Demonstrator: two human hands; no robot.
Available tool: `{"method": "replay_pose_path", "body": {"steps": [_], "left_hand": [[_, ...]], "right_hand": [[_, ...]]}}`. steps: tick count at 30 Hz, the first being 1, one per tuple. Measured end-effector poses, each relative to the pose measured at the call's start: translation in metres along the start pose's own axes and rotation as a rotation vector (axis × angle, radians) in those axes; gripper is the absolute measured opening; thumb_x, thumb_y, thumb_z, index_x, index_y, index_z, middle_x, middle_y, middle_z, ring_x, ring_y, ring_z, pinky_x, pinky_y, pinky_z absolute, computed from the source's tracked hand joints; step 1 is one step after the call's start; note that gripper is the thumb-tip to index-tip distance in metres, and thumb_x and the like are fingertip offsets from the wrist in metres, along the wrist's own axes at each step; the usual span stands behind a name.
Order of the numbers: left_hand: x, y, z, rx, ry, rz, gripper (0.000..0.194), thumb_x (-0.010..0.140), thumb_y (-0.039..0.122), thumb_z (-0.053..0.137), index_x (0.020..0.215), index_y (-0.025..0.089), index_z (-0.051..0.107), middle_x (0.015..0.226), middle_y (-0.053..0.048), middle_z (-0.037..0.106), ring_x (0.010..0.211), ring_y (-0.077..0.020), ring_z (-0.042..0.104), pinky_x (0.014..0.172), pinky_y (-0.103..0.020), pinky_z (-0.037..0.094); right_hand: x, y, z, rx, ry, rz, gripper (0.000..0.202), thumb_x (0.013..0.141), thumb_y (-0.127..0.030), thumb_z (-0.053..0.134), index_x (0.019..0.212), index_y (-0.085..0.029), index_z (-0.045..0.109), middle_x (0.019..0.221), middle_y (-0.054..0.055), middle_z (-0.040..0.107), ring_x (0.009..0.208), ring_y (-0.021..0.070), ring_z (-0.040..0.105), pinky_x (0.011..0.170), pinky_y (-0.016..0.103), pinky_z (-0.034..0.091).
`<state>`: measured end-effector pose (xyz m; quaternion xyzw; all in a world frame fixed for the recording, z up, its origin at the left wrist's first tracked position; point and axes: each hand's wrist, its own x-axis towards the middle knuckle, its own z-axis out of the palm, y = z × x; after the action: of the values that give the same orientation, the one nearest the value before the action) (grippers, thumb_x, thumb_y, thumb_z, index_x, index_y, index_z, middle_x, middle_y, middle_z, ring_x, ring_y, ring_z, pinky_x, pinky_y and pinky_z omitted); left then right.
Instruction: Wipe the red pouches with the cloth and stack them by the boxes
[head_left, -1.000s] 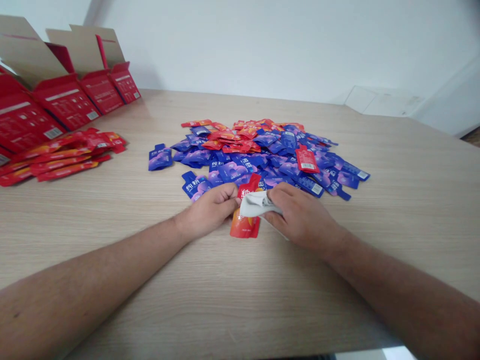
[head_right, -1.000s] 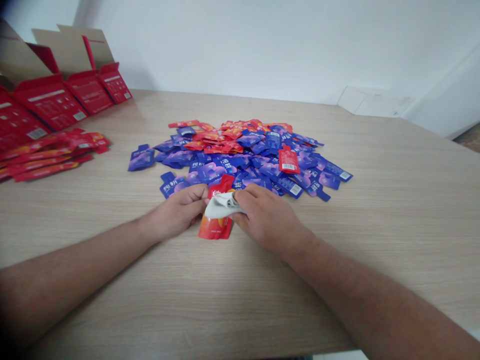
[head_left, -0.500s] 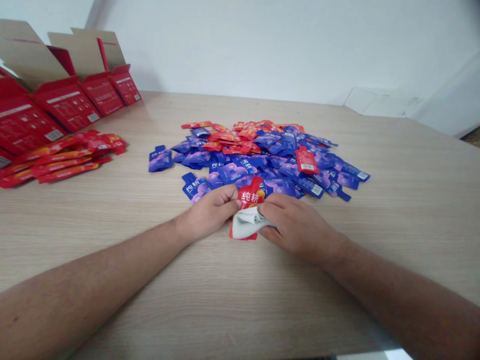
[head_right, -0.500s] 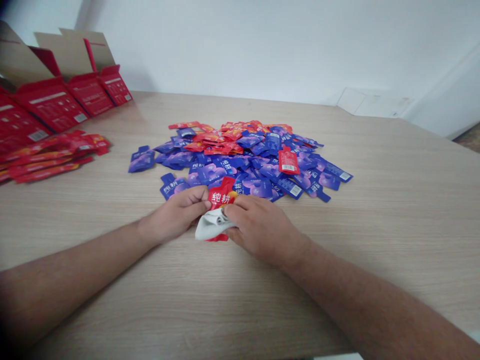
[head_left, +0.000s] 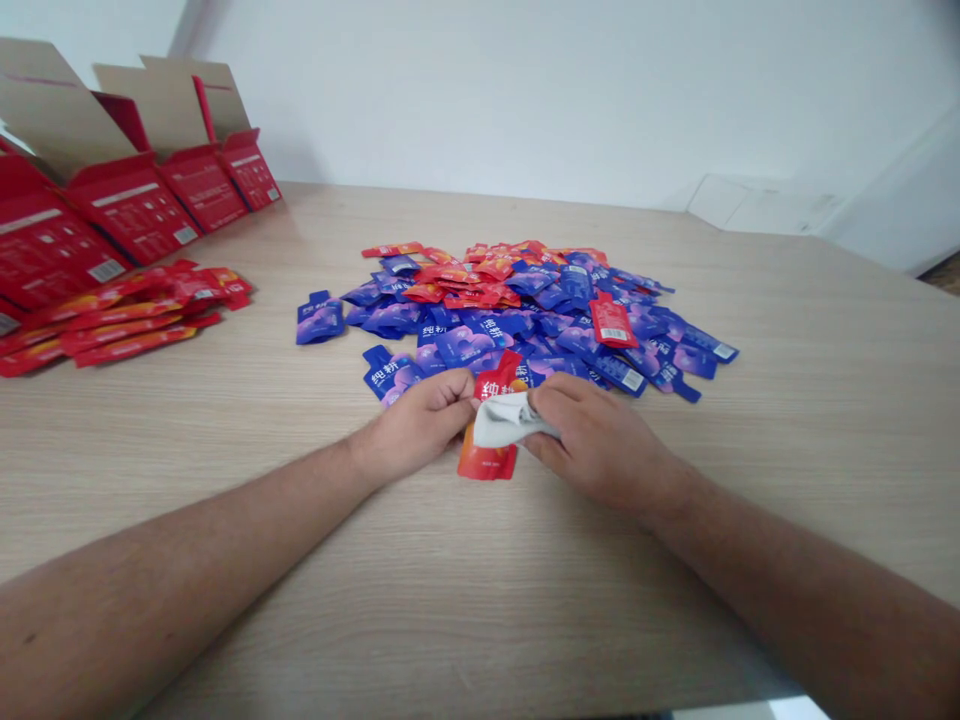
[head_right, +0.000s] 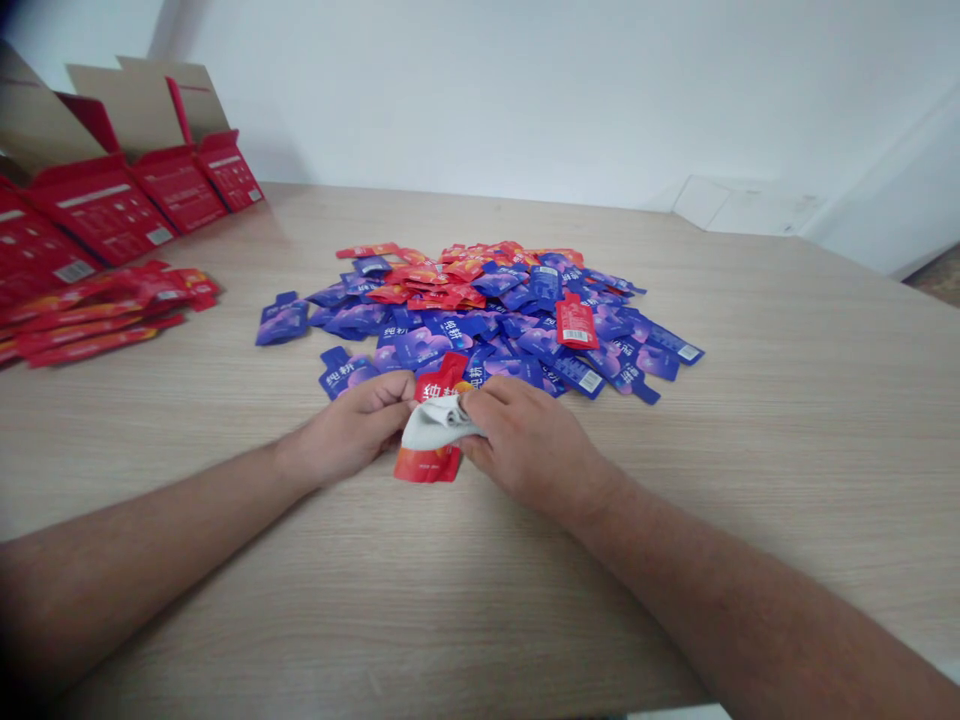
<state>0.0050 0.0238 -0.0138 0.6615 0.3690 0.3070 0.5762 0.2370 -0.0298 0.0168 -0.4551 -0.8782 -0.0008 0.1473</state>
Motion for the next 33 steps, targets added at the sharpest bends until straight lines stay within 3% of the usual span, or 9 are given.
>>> {"method": "replay_pose_path", "body": {"steps": [3, 8, 13, 18, 23, 28, 33], "left_hand": [[-0.0007, 0.0023, 0.0007, 0.016, -0.006, 0.014, 0.023, 0.092, 0.037, 0.061, 0.082, 0.019, 0.051, 0.068, 0.005, 0.051, 0.057, -0.0089, 0.041, 0.052, -0.020, 0.033], [-0.0008, 0.0032, 0.0014, 0.008, -0.008, -0.001, 0.018, 0.090, 0.032, 0.061, 0.082, 0.018, 0.052, 0.066, 0.006, 0.048, 0.056, -0.0081, 0.038, 0.051, -0.020, 0.031], [-0.0011, 0.0026, 0.0011, 0.025, -0.005, 0.004, 0.022, 0.092, 0.036, 0.061, 0.083, 0.019, 0.051, 0.067, 0.005, 0.050, 0.056, -0.0087, 0.040, 0.051, -0.020, 0.032], [-0.0008, 0.0029, 0.0016, 0.001, -0.008, -0.002, 0.019, 0.091, 0.032, 0.062, 0.082, 0.019, 0.051, 0.065, 0.006, 0.048, 0.054, -0.0080, 0.036, 0.051, -0.020, 0.030], [-0.0013, 0.0038, 0.0012, 0.023, -0.002, 0.007, 0.022, 0.093, 0.035, 0.061, 0.082, 0.019, 0.051, 0.064, 0.007, 0.046, 0.054, -0.0081, 0.036, 0.050, -0.021, 0.029], [-0.0007, 0.0022, 0.0011, 0.002, 0.002, 0.001, 0.018, 0.091, 0.031, 0.061, 0.082, 0.019, 0.051, 0.065, 0.006, 0.048, 0.055, -0.0082, 0.038, 0.051, -0.021, 0.031], [-0.0012, 0.0030, 0.0008, 0.024, -0.009, 0.019, 0.021, 0.092, 0.034, 0.060, 0.082, 0.019, 0.051, 0.067, 0.005, 0.050, 0.057, -0.0089, 0.041, 0.052, -0.021, 0.032]], "right_hand": [[-0.0006, -0.0007, -0.0006, 0.006, -0.048, -0.093, 0.015, 0.100, -0.032, 0.061, 0.108, -0.019, 0.065, 0.106, 0.010, 0.066, 0.103, 0.0264, 0.062, 0.091, 0.040, 0.050], [0.0002, 0.0024, -0.0009, -0.005, 0.024, 0.037, 0.017, 0.100, -0.031, 0.060, 0.108, -0.017, 0.064, 0.106, 0.011, 0.066, 0.102, 0.0274, 0.062, 0.089, 0.040, 0.050], [-0.0001, 0.0012, 0.0000, 0.003, -0.046, -0.107, 0.015, 0.099, -0.031, 0.062, 0.108, -0.020, 0.064, 0.104, 0.009, 0.066, 0.102, 0.0260, 0.062, 0.090, 0.039, 0.050], [0.0005, 0.0050, 0.0000, -0.007, 0.032, 0.021, 0.015, 0.099, -0.031, 0.061, 0.107, -0.018, 0.063, 0.106, 0.011, 0.066, 0.103, 0.0269, 0.062, 0.089, 0.039, 0.051], [0.0009, 0.0027, -0.0004, 0.000, -0.037, -0.088, 0.014, 0.099, -0.030, 0.062, 0.107, -0.019, 0.064, 0.104, 0.009, 0.066, 0.102, 0.0261, 0.062, 0.090, 0.038, 0.050], [0.0012, 0.0026, -0.0010, -0.013, 0.010, 0.037, 0.016, 0.100, -0.032, 0.060, 0.106, -0.018, 0.064, 0.104, 0.010, 0.066, 0.101, 0.0270, 0.062, 0.088, 0.039, 0.050], [-0.0002, -0.0003, -0.0015, -0.004, -0.062, -0.098, 0.015, 0.099, -0.032, 0.062, 0.107, -0.019, 0.065, 0.104, 0.009, 0.066, 0.100, 0.0262, 0.062, 0.089, 0.039, 0.050]]}}
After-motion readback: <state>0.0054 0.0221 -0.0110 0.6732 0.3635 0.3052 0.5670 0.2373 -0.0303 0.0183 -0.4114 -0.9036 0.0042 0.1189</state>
